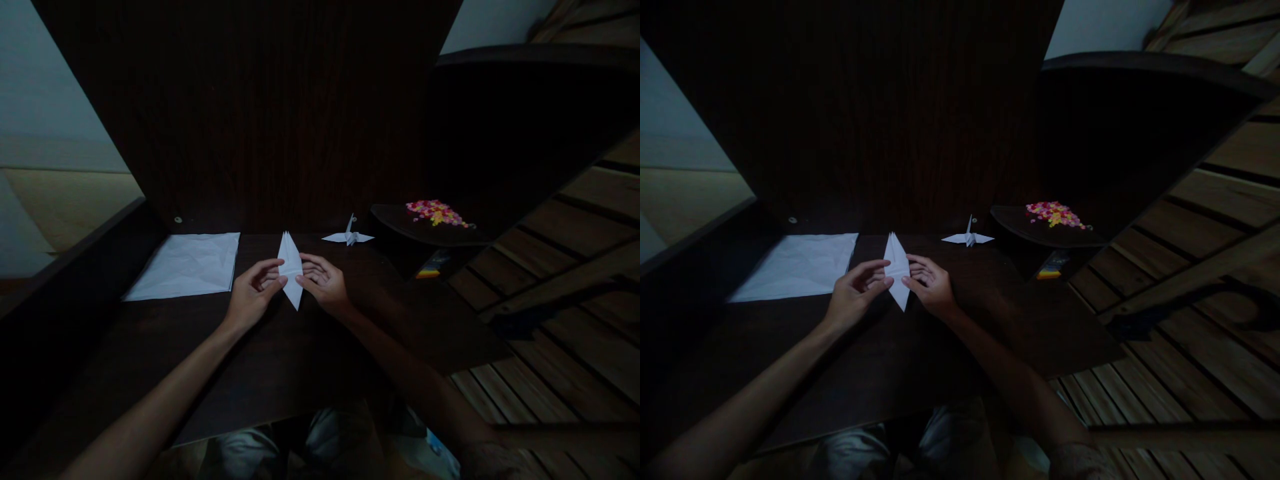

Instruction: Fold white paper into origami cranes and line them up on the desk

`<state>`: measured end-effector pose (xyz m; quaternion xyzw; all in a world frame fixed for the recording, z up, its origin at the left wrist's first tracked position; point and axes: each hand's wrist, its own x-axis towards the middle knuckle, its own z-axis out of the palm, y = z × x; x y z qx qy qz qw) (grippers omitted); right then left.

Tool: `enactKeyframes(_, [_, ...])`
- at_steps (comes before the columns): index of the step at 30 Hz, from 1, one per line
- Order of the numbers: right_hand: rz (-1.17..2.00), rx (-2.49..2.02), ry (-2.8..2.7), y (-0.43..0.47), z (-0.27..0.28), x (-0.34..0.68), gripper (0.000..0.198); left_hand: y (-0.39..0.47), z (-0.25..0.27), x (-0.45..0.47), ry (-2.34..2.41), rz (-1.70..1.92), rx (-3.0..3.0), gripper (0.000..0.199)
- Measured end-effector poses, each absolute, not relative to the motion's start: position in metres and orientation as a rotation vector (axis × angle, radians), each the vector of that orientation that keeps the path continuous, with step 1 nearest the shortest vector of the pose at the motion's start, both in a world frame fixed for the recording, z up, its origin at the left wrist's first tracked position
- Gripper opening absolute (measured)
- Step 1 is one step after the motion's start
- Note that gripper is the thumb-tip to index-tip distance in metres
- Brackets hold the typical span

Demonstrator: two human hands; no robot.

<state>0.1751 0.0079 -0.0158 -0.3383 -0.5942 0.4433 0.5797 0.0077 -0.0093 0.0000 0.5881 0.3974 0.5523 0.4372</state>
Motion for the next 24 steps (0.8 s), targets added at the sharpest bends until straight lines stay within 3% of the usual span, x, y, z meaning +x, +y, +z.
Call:
enactKeyframes(7, [1.027,-0.793,-1.370,0.0082,-0.0165,0.1756,0.053,-0.0085,-0.0069,0.0110,0.891,1.437,1.439,0.048])
enactKeyframes(20, [1.065,-0.763,-1.404,0.0041,-0.0137,0.1759,0.042,-0.0100,-0.0016,0.0070,0.861,1.373,1.482,0.049])
enactKeyframes(24, [1.154,-0.753,-1.365,0.0066,-0.0158,0.1764,0.038,-0.0080,-0.0029,0.0060,0.828,1.375,1.448,0.041])
